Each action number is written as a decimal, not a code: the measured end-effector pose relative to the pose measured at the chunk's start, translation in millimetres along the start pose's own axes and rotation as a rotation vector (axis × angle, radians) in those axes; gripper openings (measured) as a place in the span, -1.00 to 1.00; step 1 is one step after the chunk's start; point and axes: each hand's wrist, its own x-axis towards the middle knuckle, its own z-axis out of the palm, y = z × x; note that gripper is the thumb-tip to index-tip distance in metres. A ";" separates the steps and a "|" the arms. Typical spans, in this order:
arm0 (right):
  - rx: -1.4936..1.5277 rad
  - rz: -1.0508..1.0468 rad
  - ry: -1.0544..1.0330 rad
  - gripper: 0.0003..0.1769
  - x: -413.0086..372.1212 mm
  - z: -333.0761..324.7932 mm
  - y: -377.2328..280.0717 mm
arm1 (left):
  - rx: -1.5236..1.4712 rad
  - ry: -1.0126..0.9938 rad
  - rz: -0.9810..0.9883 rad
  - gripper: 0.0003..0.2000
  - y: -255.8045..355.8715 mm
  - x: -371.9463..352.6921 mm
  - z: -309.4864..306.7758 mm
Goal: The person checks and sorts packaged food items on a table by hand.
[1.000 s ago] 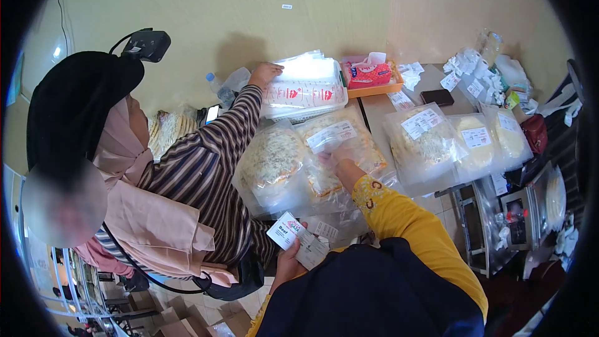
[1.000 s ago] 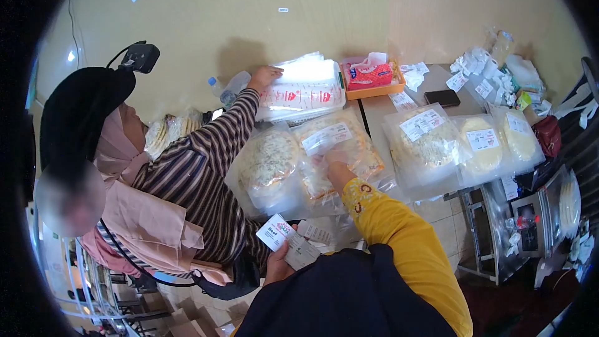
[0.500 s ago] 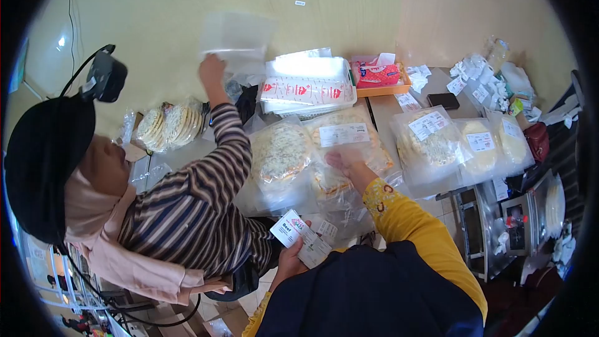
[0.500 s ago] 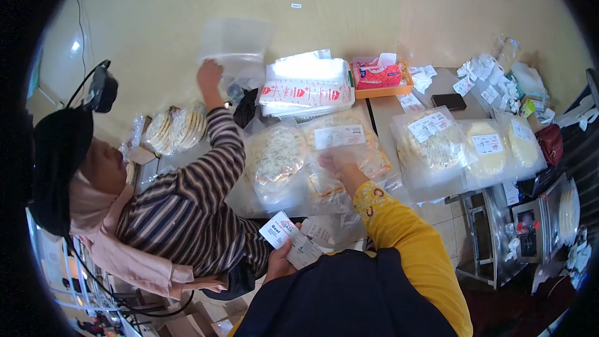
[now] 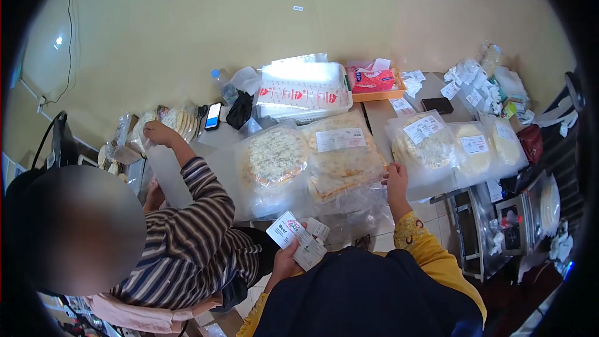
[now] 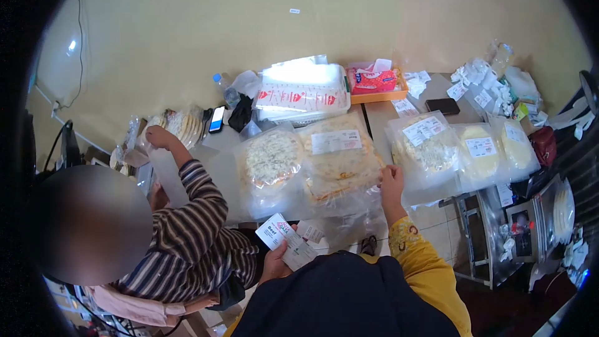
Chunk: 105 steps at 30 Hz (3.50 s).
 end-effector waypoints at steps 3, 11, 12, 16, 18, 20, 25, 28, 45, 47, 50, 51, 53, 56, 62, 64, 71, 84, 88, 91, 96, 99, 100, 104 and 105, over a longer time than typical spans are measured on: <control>-0.311 0.042 -0.078 -0.60 19.6 7.0 -15.5 | 0.035 -0.015 -0.019 -0.60 -0.8 5.9 1.0; -0.285 0.406 -0.464 -0.61 28.9 20.5 -36.1 | 0.129 -0.038 -0.027 -0.59 -2.3 7.1 11.3; -0.141 0.385 -0.462 -0.63 26.4 20.4 -37.1 | 0.129 -0.048 -0.030 -0.59 -2.7 7.4 13.2; 0.494 0.322 -0.527 -0.67 25.8 20.8 -55.4 | 0.109 -0.071 -0.002 -0.58 -5.2 11.2 21.7; 0.746 0.315 -0.558 -0.70 30.0 16.4 -73.1 | 0.107 -0.075 0.008 -0.58 -7.1 13.8 28.2; 0.893 0.309 -0.565 -0.74 38.9 4.9 -94.8 | 0.116 -0.075 0.008 -0.58 -9.2 17.0 34.0; 0.923 0.149 -0.632 -0.82 55.4 -72.0 -141.5 | -0.015 -0.098 -0.042 -0.57 -17.7 29.0 33.9; 0.956 -0.004 -0.703 -0.78 88.5 -119.2 -146.2 | -0.074 -0.108 -0.022 -0.58 -18.8 30.8 41.9; -0.254 0.182 -0.035 -0.42 220.6 -280.9 -86.4 | -0.089 -0.251 0.007 -0.53 -11.8 23.0 11.1; -0.892 -0.188 0.190 -0.43 216.0 -288.6 -100.0 | -0.113 -0.189 0.040 -0.55 5.1 12.4 14.7; -1.205 -0.804 0.109 -0.54 152.0 -209.7 -153.9 | -0.141 -0.160 0.101 -0.57 31.8 6.2 4.6; -1.157 -0.715 0.019 -0.58 118.5 -169.1 -174.9 | -0.107 -0.162 0.153 -0.56 39.3 3.3 3.9; -1.019 -0.660 -0.281 -0.66 55.4 -97.6 -201.2 | -0.110 -0.200 0.201 -0.56 50.5 2.5 -0.3; -0.858 -0.576 -0.615 -0.78 -44.2 -7.3 -200.0 | -0.124 -0.321 0.198 -0.53 65.1 3.1 -8.6; -0.641 -0.631 -1.001 -0.81 -191.4 99.2 -147.0 | -0.173 -0.379 0.116 -0.52 79.1 0.1 -12.1; -0.594 -0.768 -0.909 -0.83 -204.2 117.1 -130.6 | -0.167 -0.384 0.097 -0.53 81.2 -3.5 -17.0; -0.585 -0.450 -1.010 -0.86 -216.3 129.1 -108.4 | -0.071 -0.348 0.089 -0.50 88.4 -26.8 -31.7; -0.758 -1.044 -1.027 -0.82 -233.0 128.1 -109.4 | -0.040 -0.458 -0.115 -0.49 79.8 -27.5 -49.2; -0.876 -1.161 -1.059 -0.83 -228.5 120.5 -113.6 | -0.053 -0.465 -0.154 -0.50 68.8 -24.0 -48.6; -0.946 -1.197 -1.047 -0.83 -224.9 113.8 -116.6 | -0.082 -0.482 -0.169 -0.50 63.5 -20.9 -40.5; -0.813 -0.934 -0.918 -0.90 -221.9 103.4 -125.6 | -0.051 -0.380 -0.060 -0.48 52.9 -15.5 -26.6; -0.407 -0.183 -1.053 -0.87 -226.9 107.7 -113.7 | -0.048 -0.335 0.012 -0.47 46.7 -11.2 -19.8; -0.361 -0.100 -1.070 -0.87 -230.6 109.5 -107.2 | -0.048 -0.335 0.020 -0.46 44.6 -10.2 -19.4; -0.292 0.068 -1.085 -0.87 -231.4 116.1 -76.0 | -0.117 -0.400 0.028 -0.36 41.6 -6.2 -14.3; -0.319 0.067 -1.089 -0.88 -229.8 116.5 -74.3 | -0.118 -0.402 0.036 -0.32 40.9 -6.0 -13.4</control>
